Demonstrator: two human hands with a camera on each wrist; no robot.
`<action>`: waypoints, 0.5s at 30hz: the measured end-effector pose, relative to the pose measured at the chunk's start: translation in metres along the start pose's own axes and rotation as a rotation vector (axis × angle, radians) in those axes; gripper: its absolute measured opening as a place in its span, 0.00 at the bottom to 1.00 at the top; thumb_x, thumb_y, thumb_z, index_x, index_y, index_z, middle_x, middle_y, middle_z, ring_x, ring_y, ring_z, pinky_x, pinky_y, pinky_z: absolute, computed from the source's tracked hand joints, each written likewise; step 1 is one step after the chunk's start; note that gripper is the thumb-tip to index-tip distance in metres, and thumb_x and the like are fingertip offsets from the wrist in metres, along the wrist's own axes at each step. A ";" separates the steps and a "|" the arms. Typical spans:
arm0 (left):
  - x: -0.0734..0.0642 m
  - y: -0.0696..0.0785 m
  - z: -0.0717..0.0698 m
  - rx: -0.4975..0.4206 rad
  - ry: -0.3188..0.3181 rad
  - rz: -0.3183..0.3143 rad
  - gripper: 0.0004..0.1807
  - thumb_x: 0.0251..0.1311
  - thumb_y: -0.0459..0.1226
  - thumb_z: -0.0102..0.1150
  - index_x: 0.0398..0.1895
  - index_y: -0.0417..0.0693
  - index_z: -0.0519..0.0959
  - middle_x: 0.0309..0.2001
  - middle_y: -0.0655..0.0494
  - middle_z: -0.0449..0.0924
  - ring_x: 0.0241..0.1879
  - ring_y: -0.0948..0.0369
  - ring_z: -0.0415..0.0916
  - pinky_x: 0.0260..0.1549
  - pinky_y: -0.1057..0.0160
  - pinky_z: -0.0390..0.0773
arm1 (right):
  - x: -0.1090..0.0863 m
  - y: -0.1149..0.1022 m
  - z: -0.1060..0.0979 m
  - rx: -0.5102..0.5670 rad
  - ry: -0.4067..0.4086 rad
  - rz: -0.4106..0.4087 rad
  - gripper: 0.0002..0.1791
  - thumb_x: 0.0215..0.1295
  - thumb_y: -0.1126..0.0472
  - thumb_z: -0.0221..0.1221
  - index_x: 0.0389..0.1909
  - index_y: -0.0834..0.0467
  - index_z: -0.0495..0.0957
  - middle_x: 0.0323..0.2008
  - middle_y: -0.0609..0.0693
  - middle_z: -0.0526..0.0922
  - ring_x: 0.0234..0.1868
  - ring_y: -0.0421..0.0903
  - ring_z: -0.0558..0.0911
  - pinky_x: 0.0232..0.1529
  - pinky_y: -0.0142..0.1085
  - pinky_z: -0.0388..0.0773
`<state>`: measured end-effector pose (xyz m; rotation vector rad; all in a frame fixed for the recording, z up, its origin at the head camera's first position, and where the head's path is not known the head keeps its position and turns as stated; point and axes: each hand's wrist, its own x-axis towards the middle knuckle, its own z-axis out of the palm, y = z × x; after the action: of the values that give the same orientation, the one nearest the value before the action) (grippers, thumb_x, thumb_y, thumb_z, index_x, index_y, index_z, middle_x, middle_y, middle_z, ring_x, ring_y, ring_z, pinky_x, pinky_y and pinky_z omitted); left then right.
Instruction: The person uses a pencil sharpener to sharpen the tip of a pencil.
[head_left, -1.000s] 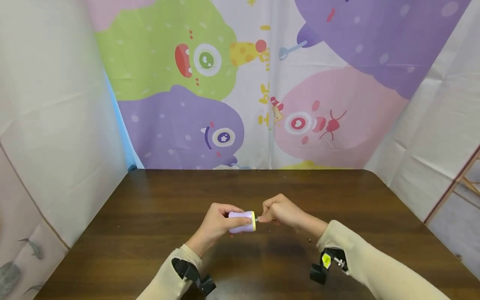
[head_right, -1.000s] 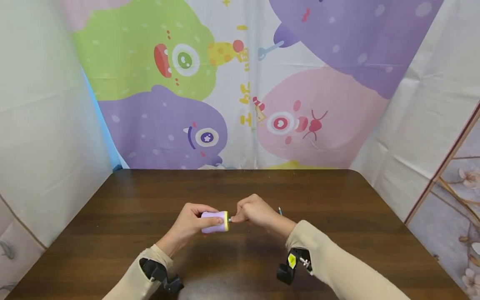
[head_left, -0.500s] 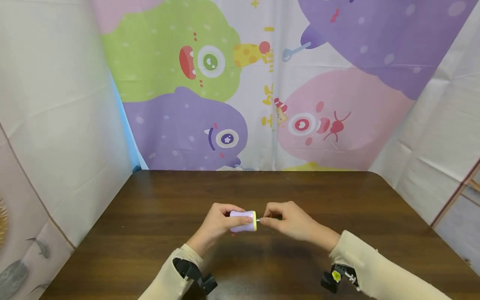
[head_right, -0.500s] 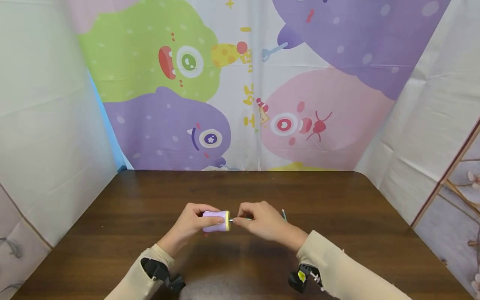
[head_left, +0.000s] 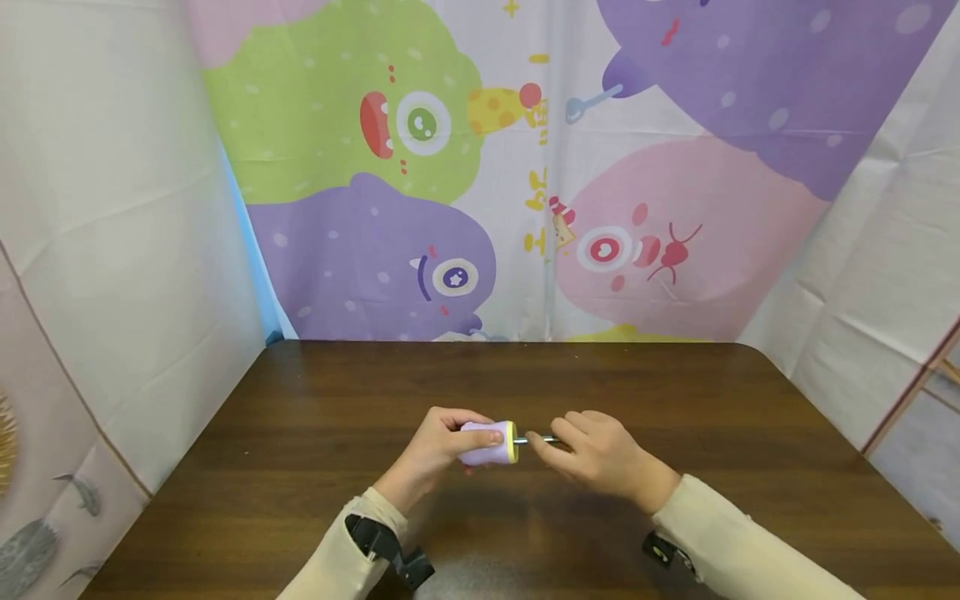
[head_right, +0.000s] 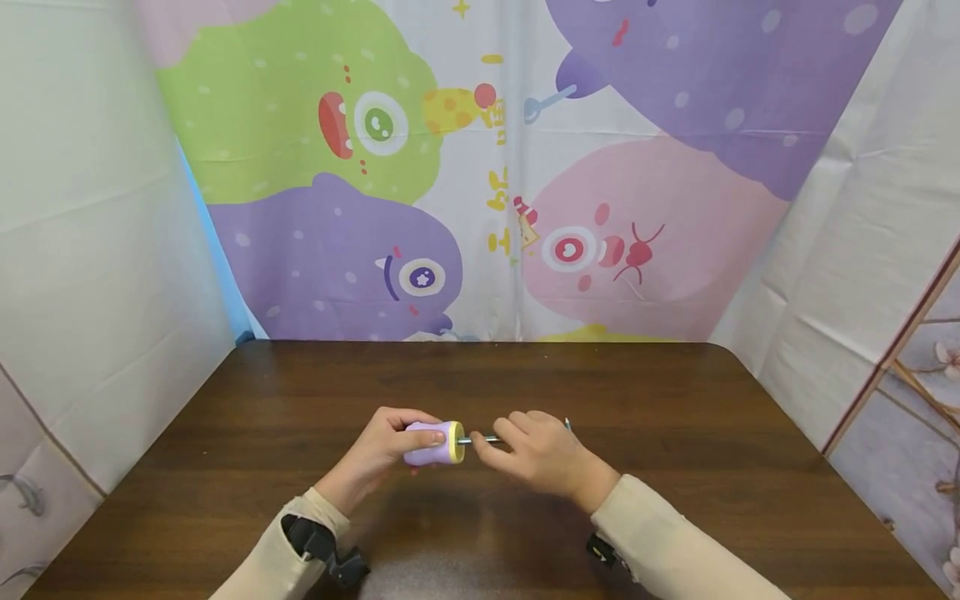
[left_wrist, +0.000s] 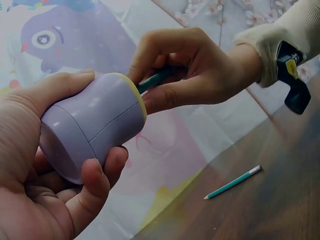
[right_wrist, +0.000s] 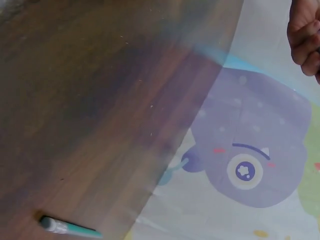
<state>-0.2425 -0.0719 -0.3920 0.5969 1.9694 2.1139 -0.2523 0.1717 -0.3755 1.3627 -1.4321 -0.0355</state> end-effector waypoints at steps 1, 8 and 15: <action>0.000 -0.001 0.001 -0.009 -0.003 -0.002 0.17 0.55 0.29 0.66 0.40 0.19 0.77 0.23 0.53 0.80 0.17 0.62 0.77 0.13 0.69 0.70 | 0.002 0.002 0.000 -0.005 0.034 -0.022 0.12 0.72 0.65 0.50 0.33 0.57 0.82 0.21 0.48 0.70 0.16 0.40 0.63 0.14 0.28 0.60; 0.000 -0.002 0.004 -0.057 -0.012 -0.017 0.18 0.55 0.29 0.64 0.41 0.16 0.76 0.23 0.53 0.80 0.17 0.63 0.77 0.14 0.69 0.70 | 0.017 0.004 0.003 -0.052 0.181 -0.061 0.13 0.69 0.64 0.51 0.26 0.58 0.80 0.17 0.47 0.66 0.13 0.39 0.60 0.12 0.27 0.57; 0.000 -0.003 0.005 -0.020 0.011 -0.037 0.16 0.54 0.27 0.67 0.40 0.19 0.78 0.23 0.52 0.80 0.16 0.61 0.75 0.14 0.69 0.70 | 0.006 -0.017 0.014 0.108 0.165 0.245 0.17 0.72 0.58 0.54 0.21 0.57 0.76 0.13 0.43 0.63 0.10 0.35 0.57 0.10 0.24 0.55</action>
<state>-0.2410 -0.0671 -0.3946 0.5418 1.9469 2.1172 -0.2485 0.1535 -0.3882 1.2373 -1.4674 0.3109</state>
